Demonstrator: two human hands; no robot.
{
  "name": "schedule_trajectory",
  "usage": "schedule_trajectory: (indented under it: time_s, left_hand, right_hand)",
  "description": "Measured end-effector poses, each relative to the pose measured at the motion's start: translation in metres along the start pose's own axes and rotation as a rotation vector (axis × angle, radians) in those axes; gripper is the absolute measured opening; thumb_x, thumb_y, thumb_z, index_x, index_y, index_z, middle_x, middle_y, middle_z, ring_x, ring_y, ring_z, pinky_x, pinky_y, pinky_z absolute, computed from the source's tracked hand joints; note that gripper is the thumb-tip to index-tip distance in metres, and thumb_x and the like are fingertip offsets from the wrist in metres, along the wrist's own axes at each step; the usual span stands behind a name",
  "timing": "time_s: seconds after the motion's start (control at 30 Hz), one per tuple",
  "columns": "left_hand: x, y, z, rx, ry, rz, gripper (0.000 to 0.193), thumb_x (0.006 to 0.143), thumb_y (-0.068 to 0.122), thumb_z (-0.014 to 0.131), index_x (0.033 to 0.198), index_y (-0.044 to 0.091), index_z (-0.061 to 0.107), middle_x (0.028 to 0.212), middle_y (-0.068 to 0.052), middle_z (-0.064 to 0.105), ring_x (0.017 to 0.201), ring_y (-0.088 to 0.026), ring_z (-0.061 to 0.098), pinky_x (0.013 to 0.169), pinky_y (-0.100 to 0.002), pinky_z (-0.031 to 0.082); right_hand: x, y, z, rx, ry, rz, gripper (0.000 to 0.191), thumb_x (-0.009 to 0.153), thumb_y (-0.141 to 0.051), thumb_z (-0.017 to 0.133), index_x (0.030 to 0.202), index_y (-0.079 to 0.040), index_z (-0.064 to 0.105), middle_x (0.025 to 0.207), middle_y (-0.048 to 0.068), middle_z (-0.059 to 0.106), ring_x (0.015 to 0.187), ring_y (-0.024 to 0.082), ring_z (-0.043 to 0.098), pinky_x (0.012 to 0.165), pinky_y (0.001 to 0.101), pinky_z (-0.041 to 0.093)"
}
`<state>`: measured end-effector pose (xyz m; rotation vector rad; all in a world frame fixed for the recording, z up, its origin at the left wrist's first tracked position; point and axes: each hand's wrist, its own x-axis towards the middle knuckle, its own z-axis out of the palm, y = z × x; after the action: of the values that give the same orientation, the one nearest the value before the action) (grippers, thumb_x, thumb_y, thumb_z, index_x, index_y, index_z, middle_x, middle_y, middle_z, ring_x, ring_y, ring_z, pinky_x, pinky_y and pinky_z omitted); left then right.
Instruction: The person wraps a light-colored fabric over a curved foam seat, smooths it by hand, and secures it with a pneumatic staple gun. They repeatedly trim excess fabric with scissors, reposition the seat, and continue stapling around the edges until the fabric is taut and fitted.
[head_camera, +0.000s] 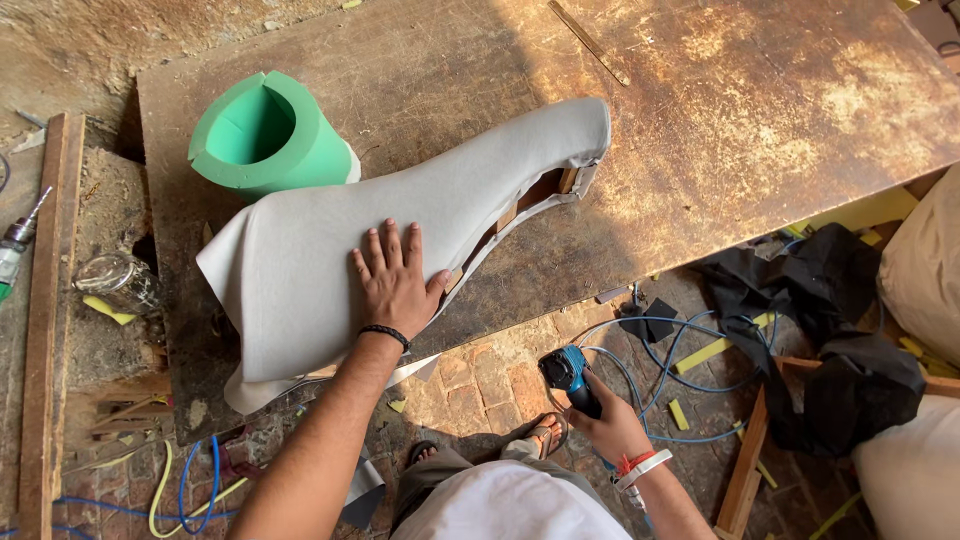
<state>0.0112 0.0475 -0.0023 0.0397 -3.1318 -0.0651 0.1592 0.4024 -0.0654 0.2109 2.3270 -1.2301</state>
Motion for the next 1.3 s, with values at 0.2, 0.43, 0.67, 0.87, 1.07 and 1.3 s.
schedule_trajectory:
  time_s: [0.2, 0.43, 0.67, 0.87, 1.07, 1.3]
  left_hand:
    - [0.014, 0.012, -0.014, -0.02, -0.009, -0.075, 0.09, 0.094, 0.066, 0.048, 0.161, 0.012, 0.022, 0.165, -0.027, 0.014, 0.152, -0.049, 0.011, 0.119, -0.068, 0.002]
    - [0.11, 0.059, -0.013, -0.052, 0.004, -0.008, 0.094, 0.091, 0.069, 0.054, 0.16, 0.013, 0.024, 0.161, -0.035, 0.018, 0.15, -0.053, 0.014, 0.118, -0.067, 0.005]
    - [0.261, 0.144, -0.002, -0.179, -0.169, 0.224, 0.113, 0.082, 0.081, 0.058, 0.16, 0.009, 0.021, 0.157, -0.031, 0.032, 0.144, -0.044, 0.036, 0.118, -0.058, 0.026]
    - [0.303, 0.171, 0.004, -0.271, -0.256, 0.354, 0.116, 0.073, 0.082, 0.067, 0.157, 0.014, 0.025, 0.156, -0.024, 0.038, 0.144, -0.04, 0.038, 0.118, -0.053, 0.029]
    - [0.305, 0.167, -0.003, -0.431, -0.23, 0.214, 0.087, 0.084, 0.067, 0.066, 0.152, 0.018, 0.044, 0.147, -0.013, 0.054, 0.136, -0.033, 0.052, 0.113, -0.051, 0.038]
    - [0.296, 0.162, 0.001, -0.455, -0.047, -0.024, 0.057, 0.095, 0.05, 0.062, 0.14, 0.016, 0.059, 0.145, -0.008, 0.06, 0.137, -0.028, 0.054, 0.119, -0.049, 0.037]
  right_hand:
    - [0.058, -0.024, -0.054, -0.152, -0.02, -0.03, 0.086, 0.08, -0.031, 0.081, 0.155, -0.02, 0.04, 0.104, 0.017, 0.077, 0.096, 0.024, 0.076, 0.089, 0.0341, 0.055]
    - [0.127, -0.058, -0.096, -0.261, -0.034, -0.031, 0.088, 0.077, -0.034, 0.084, 0.154, -0.029, 0.042, 0.108, 0.017, 0.077, 0.1, 0.026, 0.076, 0.088, 0.0373, 0.055]
    - [0.182, -0.074, -0.164, -0.409, 0.003, 0.145, 0.089, 0.078, -0.038, 0.084, 0.155, -0.041, 0.039, 0.121, 0.014, 0.074, 0.111, 0.027, 0.073, 0.097, 0.0377, 0.054]
    - [0.247, -0.058, -0.204, -0.515, 0.073, 0.236, 0.093, 0.08, -0.037, 0.085, 0.158, -0.041, 0.033, 0.126, 0.019, 0.069, 0.118, 0.034, 0.068, 0.098, 0.0421, 0.053]
    - [0.332, -0.032, -0.227, -0.597, 0.098, 0.011, 0.093, 0.079, -0.033, 0.084, 0.158, -0.031, 0.036, 0.126, 0.016, 0.069, 0.116, 0.037, 0.067, 0.094, 0.044, 0.054]
    - [0.39, -0.018, -0.231, -0.572, 0.094, -0.219, 0.086, 0.077, -0.023, 0.08, 0.155, -0.026, 0.044, 0.118, 0.016, 0.066, 0.108, 0.036, 0.067, 0.093, 0.0431, 0.055]
